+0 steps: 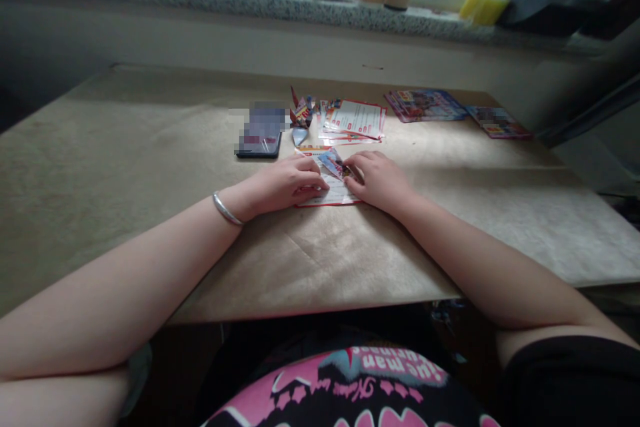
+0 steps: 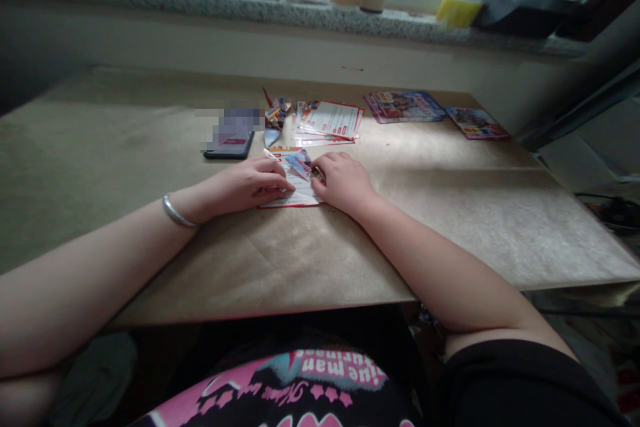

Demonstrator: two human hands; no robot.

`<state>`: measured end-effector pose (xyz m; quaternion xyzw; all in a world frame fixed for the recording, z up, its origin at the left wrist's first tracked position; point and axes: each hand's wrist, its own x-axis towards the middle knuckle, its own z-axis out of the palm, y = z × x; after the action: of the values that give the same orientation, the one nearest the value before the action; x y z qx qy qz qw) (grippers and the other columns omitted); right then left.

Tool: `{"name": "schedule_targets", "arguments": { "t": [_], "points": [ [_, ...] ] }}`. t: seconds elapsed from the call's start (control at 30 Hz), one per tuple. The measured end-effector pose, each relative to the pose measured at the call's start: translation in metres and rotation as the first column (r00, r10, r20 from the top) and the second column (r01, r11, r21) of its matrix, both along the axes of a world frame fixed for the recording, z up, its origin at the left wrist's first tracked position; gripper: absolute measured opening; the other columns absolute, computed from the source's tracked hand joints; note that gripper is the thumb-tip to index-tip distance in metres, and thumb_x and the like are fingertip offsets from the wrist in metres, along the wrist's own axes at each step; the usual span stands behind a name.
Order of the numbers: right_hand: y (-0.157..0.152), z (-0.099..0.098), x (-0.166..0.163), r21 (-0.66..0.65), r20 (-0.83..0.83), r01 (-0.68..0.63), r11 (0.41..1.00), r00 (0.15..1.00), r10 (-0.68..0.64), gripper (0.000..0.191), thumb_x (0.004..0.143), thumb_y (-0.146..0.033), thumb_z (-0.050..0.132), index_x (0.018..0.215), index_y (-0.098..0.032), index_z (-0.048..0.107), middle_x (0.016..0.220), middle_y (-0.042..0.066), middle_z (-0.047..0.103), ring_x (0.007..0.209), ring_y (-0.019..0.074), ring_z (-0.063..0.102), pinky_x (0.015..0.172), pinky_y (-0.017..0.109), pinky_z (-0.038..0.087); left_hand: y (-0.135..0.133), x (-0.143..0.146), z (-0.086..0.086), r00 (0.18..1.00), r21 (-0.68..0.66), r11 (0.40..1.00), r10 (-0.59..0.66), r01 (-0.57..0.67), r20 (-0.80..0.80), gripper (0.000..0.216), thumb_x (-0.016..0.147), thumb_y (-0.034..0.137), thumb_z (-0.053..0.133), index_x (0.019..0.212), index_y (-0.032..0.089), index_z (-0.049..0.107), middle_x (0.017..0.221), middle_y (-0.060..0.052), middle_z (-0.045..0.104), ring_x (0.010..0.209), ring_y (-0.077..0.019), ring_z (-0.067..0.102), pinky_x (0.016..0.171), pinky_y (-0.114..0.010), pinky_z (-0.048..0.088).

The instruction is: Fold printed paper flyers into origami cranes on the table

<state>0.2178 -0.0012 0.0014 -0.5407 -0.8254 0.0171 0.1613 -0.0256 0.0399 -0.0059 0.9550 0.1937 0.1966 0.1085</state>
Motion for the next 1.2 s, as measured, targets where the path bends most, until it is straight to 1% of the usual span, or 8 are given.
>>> {"name": "schedule_targets", "arguments": {
  "t": [0.1, 0.3, 0.6, 0.8, 0.9, 1.0, 1.1, 1.2],
  "points": [
    [-0.002, 0.001, 0.0, 0.019, -0.001, 0.017, 1.0, 1.0, -0.017, 0.034, 0.088, -0.036, 0.056, 0.116, -0.019, 0.068, 0.119, 0.012, 0.07, 0.111, 0.0305, 0.061, 0.094, 0.044, 0.05, -0.001, 0.0, 0.001, 1.0, 0.027, 1.0, 0.009, -0.009, -0.029, 0.028, 0.097, 0.034, 0.052, 0.105, 0.018, 0.073, 0.102, -0.011, 0.067, 0.095, -0.0194, 0.061, 0.092, -0.033, 0.05],
    [-0.003, 0.002, 0.0, 0.013, -0.028, -0.008, 1.0, 1.0, 0.008, 0.045, 0.084, -0.042, 0.063, 0.122, -0.019, 0.063, 0.12, 0.012, 0.069, 0.111, 0.0305, 0.06, 0.095, 0.044, 0.049, -0.004, 0.001, 0.001, 0.983, 0.099, 0.984, 0.156, -0.146, -0.099, 0.034, 0.094, 0.038, 0.054, 0.115, 0.014, 0.067, 0.119, -0.013, 0.065, 0.112, -0.026, 0.06, 0.102, -0.041, 0.049],
    [-0.001, 0.0, -0.001, 0.07, -0.066, -0.061, 0.996, 0.996, 0.066, 0.033, 0.085, -0.033, 0.06, 0.115, -0.02, 0.064, 0.12, 0.012, 0.066, 0.113, 0.0293, 0.059, 0.096, 0.043, 0.049, -0.005, 0.005, 0.0, 0.961, 0.153, 0.982, 0.145, -0.111, -0.236, 0.051, 0.099, 0.039, 0.042, 0.143, 0.015, 0.053, 0.147, -0.013, 0.053, 0.137, -0.03, 0.046, 0.118, -0.047, 0.034],
    [0.004, -0.003, 0.008, 0.073, -0.176, 0.073, 0.995, 0.983, -0.06, 0.028, 0.083, -0.02, 0.054, 0.11, -0.021, 0.061, 0.112, 0.011, 0.067, 0.106, 0.0282, 0.062, 0.088, 0.043, 0.053, -0.008, 0.004, 0.003, 0.94, 0.093, 0.988, 0.143, -0.119, -0.31, 0.057, 0.099, 0.044, 0.042, 0.151, 0.019, 0.043, 0.155, -0.009, 0.044, 0.141, -0.0302, 0.039, 0.12, -0.047, 0.028],
    [0.006, -0.003, 0.013, 0.138, -0.172, 0.035, 0.99, 0.985, -0.011, 0.037, 0.082, -0.015, 0.054, 0.118, -0.022, 0.061, 0.13, 0.011, 0.061, 0.119, 0.0276, 0.057, 0.1, 0.045, 0.05, -0.007, 0.004, 0.003, 0.944, 0.071, 0.991, 0.127, -0.111, -0.305, 0.056, 0.099, 0.045, 0.043, 0.15, 0.02, 0.043, 0.157, -0.007, 0.042, 0.143, -0.029, 0.037, 0.121, -0.045, 0.026],
    [0.006, -0.002, 0.013, 0.185, -0.039, -0.098, 0.978, 0.993, 0.107, 0.038, 0.086, -0.012, 0.05, 0.119, -0.023, 0.067, 0.14, 0.007, 0.059, 0.136, 0.028, 0.044, 0.114, 0.048, 0.039, -0.006, 0.004, 0.003, 0.945, 0.066, 0.993, 0.115, -0.099, -0.305, 0.056, 0.1, 0.044, 0.043, 0.149, 0.019, 0.044, 0.158, -0.008, 0.04, 0.146, -0.0289, 0.033, 0.122, -0.044, 0.024],
    [0.006, -0.002, 0.013, 0.066, 0.069, -0.234, 0.97, 0.971, 0.229, 0.037, 0.094, -0.021, 0.045, 0.123, -0.021, 0.069, 0.139, 0.006, 0.062, 0.14, 0.0291, 0.042, 0.117, 0.05, 0.035, -0.008, 0.005, 0.004, 0.936, 0.062, 0.99, 0.137, -0.124, -0.325, 0.058, 0.099, 0.045, 0.042, 0.149, 0.016, 0.044, 0.159, -0.012, 0.036, 0.149, -0.0295, 0.029, 0.123, -0.044, 0.023],
    [0.007, -0.006, 0.015, -0.078, 0.111, -0.236, 0.969, 0.963, 0.244, 0.051, 0.097, -0.038, 0.046, 0.144, -0.019, 0.054, 0.153, 0.008, 0.049, 0.141, 0.0325, 0.042, 0.117, 0.052, 0.034, -0.01, 0.006, 0.005, 0.912, 0.054, 0.978, 0.206, -0.2, -0.356, 0.063, 0.098, 0.05, 0.044, 0.151, 0.014, 0.041, 0.162, -0.015, 0.03, 0.151, -0.0299, 0.025, 0.123, -0.044, 0.023]
  ]
}}
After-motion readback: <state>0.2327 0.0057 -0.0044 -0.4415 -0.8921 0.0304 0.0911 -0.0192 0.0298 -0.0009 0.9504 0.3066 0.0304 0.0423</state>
